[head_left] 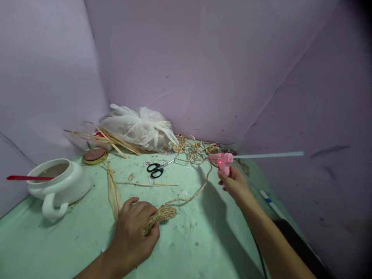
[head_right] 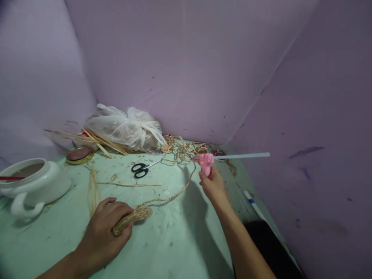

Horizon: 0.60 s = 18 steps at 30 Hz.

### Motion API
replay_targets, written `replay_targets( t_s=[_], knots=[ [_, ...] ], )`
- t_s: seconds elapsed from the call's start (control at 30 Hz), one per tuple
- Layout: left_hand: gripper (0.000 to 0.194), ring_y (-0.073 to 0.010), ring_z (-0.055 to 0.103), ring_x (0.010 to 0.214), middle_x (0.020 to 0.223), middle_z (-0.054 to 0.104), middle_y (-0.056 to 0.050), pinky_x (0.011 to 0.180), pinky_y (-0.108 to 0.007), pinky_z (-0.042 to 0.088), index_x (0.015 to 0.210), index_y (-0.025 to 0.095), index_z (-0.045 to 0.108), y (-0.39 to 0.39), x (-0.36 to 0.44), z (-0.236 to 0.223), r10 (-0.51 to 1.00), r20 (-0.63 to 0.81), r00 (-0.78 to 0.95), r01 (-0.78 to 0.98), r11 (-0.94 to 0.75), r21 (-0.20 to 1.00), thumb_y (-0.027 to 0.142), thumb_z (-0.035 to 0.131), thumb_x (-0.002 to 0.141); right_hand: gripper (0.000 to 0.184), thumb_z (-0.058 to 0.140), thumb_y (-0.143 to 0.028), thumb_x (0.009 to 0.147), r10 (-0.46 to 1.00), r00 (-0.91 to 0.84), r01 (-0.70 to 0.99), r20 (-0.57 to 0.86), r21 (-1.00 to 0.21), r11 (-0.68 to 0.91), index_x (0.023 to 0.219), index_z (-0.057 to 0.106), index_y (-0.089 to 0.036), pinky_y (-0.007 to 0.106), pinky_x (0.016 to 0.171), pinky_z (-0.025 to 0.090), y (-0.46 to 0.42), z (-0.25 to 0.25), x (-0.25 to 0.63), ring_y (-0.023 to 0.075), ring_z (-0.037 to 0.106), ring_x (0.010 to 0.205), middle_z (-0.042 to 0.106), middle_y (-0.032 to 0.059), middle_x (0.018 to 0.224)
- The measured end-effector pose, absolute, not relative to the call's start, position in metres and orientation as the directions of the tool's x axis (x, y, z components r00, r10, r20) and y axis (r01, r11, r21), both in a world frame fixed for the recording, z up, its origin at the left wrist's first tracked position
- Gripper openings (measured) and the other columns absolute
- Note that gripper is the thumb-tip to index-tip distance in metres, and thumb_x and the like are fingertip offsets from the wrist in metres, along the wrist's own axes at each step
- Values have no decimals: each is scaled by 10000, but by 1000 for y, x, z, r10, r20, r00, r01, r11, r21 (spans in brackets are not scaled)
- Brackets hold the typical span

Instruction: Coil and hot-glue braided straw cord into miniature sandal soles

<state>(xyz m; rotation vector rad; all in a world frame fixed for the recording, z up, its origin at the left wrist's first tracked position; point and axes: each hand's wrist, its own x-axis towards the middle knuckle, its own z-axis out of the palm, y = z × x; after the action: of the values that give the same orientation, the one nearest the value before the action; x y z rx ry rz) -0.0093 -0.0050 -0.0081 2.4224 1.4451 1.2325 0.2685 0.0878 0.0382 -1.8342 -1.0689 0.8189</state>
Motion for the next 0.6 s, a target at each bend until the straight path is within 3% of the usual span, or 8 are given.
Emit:
replay_targets(
  t_s=[0.1,0.23,0.37,0.5,0.6],
  knots=[
    [156,-169,583,702,731,613,-1,896,-479,366,827,191,561,-6,-9,-8,759,600,251,706,-568,423,76,507,734,226,641,-253,764,820,560,493,121,-844,-212,975,576,-204,298,574,381,66,51,278,177,486,659,542,3,764],
    [191,-170,591,720,750,625,-5,908,-475,367,865,190,570,-7,-8,-6,732,615,292,686,-608,399,65,500,740,220,610,-387,695,742,629,518,233,-837,-176,821,537,-222,296,510,314,34,55,294,176,422,560,487,-15,635],
    [183,-174,586,746,785,627,-29,927,-490,364,892,175,573,-8,-7,-5,696,624,356,655,-662,365,64,517,759,340,569,-541,681,864,487,390,125,-916,-88,781,524,-220,263,446,351,5,44,293,144,445,490,498,-27,583],
    [185,-179,581,770,828,630,-55,929,-500,370,935,159,571,-9,-8,-1,641,634,432,639,-714,286,62,532,782,389,583,-574,745,987,160,207,-25,-977,-59,841,585,-197,244,430,346,-17,31,281,130,434,478,527,-10,579],
    [189,-178,580,765,834,633,-66,920,-503,380,951,144,569,-9,-10,2,615,633,471,646,-728,227,60,541,784,396,533,-572,809,996,-49,185,-75,-981,-65,936,627,-209,249,472,356,-29,23,278,139,440,514,506,-13,585]
  ],
)
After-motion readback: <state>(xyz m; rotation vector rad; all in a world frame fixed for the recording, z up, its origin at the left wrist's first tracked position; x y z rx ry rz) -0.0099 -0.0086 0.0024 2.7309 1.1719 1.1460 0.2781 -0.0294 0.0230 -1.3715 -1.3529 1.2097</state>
